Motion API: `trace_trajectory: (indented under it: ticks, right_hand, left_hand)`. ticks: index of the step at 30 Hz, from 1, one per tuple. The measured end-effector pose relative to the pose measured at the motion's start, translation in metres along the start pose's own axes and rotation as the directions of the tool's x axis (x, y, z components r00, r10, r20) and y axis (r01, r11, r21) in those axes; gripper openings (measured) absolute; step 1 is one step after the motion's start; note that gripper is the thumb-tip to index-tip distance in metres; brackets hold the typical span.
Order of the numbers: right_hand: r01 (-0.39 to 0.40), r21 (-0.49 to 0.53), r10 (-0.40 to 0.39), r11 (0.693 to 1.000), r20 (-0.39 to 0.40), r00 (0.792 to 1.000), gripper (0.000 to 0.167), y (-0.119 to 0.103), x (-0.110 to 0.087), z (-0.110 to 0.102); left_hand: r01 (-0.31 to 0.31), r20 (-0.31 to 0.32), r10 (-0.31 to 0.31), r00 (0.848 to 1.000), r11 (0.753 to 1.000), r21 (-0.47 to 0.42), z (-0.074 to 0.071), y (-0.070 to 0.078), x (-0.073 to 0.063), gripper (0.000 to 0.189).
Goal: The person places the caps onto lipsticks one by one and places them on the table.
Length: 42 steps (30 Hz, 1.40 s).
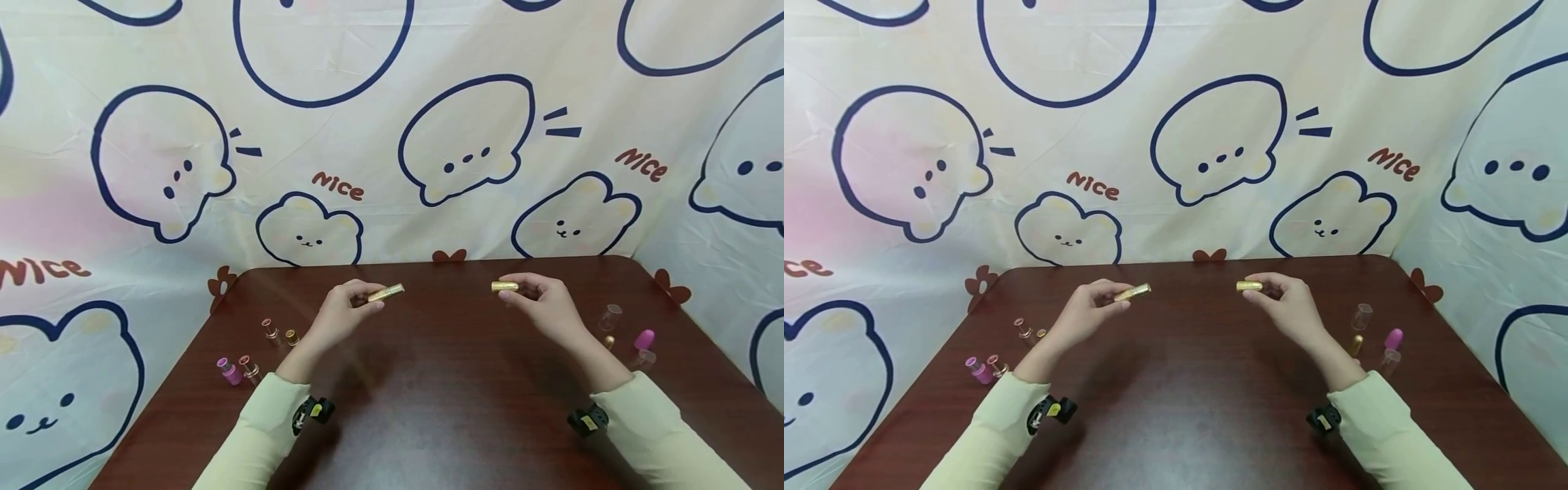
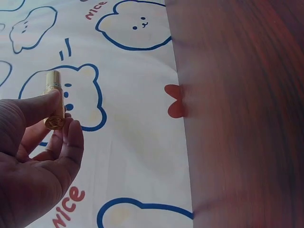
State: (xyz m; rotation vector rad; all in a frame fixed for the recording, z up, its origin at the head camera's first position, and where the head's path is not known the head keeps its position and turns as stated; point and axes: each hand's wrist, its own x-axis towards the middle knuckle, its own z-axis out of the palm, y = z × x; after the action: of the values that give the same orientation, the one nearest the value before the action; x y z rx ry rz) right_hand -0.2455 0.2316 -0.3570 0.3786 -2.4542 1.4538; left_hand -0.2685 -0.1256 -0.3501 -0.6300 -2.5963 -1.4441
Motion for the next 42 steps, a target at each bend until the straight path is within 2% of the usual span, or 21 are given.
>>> trace_trajectory:
  ticks: [6,12,19,25,34,42]
  right_hand:
    - [-0.025,0.085,0.023,0.996,0.022,0.999,0.034,-0.003,0.005,0.012]
    - [-0.041,0.146,0.035,0.988,0.043,0.998,0.032,-0.005,0.009,0.023]
    - [-0.014,0.205,0.004,0.979,0.048,0.999,0.032,-0.010,0.013,0.033]
    - [-0.033,0.253,0.017,0.967,0.067,0.998,0.032,-0.015,0.015,0.039]
    - [-0.070,0.340,0.033,0.938,0.111,0.993,0.033,-0.020,0.018,0.049]
    - [-0.104,0.375,0.052,0.921,0.147,0.988,0.032,-0.020,0.017,0.054]
  left_hand:
    - [-0.025,0.026,0.027,0.999,0.998,-0.063,0.006,0.000,0.007,0.026]
    - [0.000,0.046,0.005,0.999,0.994,-0.109,0.013,0.005,0.011,0.025]
    - [0.001,0.056,0.009,0.998,0.986,-0.168,0.024,0.009,0.017,0.023]
    - [0.004,0.069,0.012,0.998,0.974,-0.226,0.031,0.011,0.020,0.023]
    - [0.061,0.105,-0.026,0.994,0.935,-0.351,0.039,0.014,0.024,0.026]
    - [0.091,0.124,-0.043,0.991,0.909,-0.407,0.045,0.014,0.026,0.025]
